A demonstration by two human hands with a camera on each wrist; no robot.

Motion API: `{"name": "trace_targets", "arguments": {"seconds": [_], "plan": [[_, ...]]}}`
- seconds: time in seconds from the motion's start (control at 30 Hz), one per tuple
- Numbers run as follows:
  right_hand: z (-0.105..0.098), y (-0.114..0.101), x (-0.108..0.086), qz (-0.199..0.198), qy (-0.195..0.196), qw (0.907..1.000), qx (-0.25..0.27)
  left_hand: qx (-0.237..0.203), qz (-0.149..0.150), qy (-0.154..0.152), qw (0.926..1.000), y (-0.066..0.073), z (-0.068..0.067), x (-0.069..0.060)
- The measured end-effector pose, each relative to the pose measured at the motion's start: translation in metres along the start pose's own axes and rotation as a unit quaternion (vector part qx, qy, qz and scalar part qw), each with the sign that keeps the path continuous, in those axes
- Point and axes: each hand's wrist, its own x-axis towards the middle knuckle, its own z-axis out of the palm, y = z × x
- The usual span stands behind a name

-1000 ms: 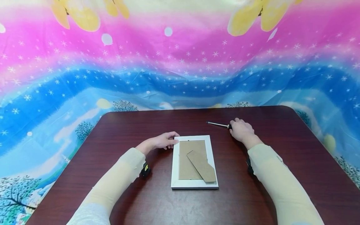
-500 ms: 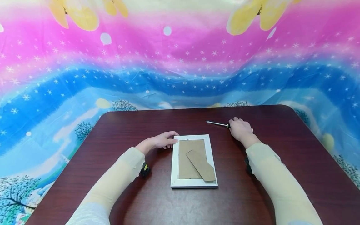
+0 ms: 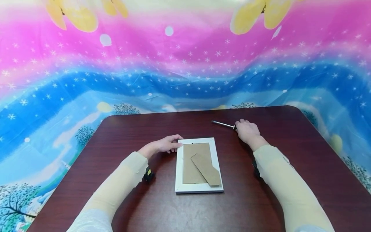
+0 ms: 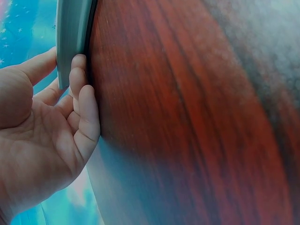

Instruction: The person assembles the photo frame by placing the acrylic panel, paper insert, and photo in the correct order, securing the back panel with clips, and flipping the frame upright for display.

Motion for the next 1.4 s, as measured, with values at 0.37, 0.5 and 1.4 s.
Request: {"name": "trace_targets", "arguments": {"seconds": [0.37,0.5,1.4], "plan": [[-0.017,-0.001,-0.014,-0.010,0.045,0.9989,0.009,-0.010,-0.006,-0.003,0.9999,-0.001,-0.002,-0.002],[-0.023,-0.001,-0.024,-0.027,0.078,0.9965,0.017,-0.010,-0.005,-0.004,0.9999,-0.003,-0.001,-0.001],[-0.038,-0.023,-0.135,-0.135,0.146,0.9794,0.038,0.088,-0.002,0.031,0.9956,0.008,0.007,-0.003]]}}
